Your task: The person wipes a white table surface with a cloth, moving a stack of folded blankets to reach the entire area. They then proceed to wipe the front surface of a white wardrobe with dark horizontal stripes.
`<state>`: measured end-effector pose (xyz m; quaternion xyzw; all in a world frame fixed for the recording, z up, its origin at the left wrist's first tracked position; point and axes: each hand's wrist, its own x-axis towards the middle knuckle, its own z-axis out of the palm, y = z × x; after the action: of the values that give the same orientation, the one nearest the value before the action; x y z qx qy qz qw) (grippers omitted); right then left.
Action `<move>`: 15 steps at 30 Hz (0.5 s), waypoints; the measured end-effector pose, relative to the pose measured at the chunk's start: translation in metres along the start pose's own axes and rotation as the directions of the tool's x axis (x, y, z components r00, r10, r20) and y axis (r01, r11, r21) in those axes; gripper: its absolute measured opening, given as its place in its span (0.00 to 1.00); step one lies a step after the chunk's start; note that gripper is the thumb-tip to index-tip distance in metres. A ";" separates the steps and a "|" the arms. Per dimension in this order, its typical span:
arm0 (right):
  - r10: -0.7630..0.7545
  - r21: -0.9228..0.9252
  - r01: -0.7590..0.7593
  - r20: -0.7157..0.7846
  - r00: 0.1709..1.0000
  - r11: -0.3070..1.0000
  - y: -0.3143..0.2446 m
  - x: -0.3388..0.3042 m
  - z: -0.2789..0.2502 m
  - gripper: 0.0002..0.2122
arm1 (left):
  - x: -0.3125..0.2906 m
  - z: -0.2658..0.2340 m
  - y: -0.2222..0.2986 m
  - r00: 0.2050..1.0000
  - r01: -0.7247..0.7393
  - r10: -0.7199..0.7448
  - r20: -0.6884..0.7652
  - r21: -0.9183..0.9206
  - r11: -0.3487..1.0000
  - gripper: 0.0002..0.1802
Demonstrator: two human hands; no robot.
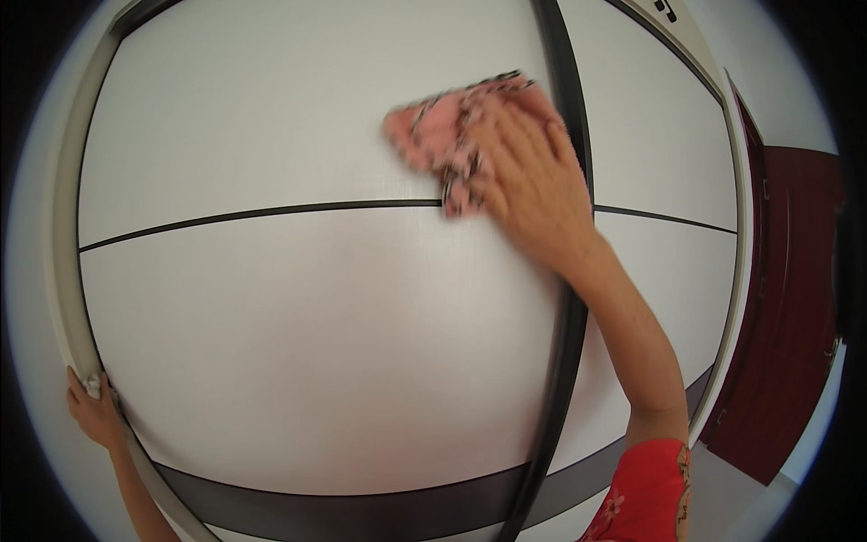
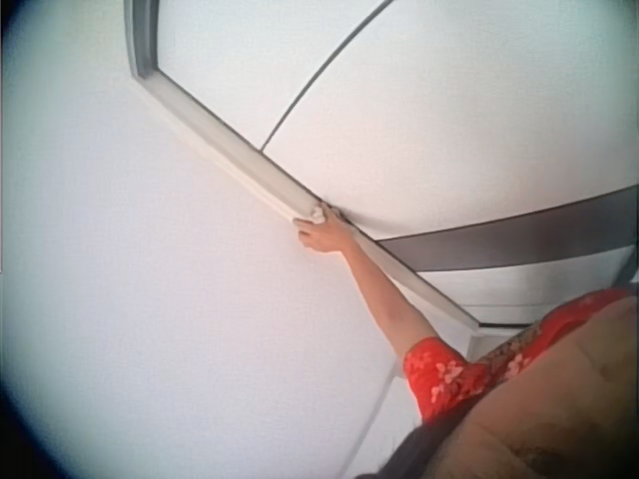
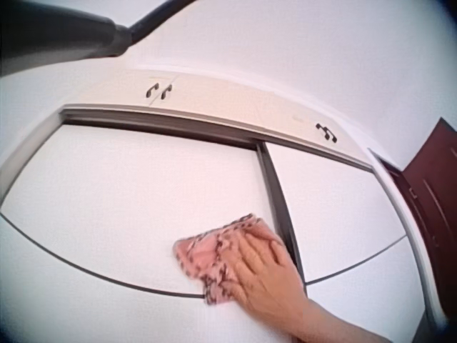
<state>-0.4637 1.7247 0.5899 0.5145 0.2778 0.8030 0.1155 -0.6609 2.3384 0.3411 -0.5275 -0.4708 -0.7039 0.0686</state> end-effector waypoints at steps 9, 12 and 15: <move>0.173 0.000 -0.175 -0.153 0.973 0.985 0.045 0.059 0.053 0.24 | -0.027 0.017 0.025 1.000 -0.001 0.001 -0.006 -0.082 0.997 0.36; 0.075 0.228 -0.069 -0.016 0.997 0.971 -0.026 0.009 0.011 0.25 | -0.003 -0.009 0.002 0.988 -0.118 0.113 -0.101 -0.046 0.992 0.38; 0.118 0.162 -0.158 0.234 0.965 0.974 -0.026 -0.028 -0.021 0.27 | -0.016 -0.013 0.011 0.982 -0.175 0.173 -0.074 -0.023 0.984 0.52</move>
<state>-0.4731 1.7258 0.5475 0.6275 0.2977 0.7182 0.0428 -0.6565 2.3163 0.3343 -0.5417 -0.4099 -0.7206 0.1390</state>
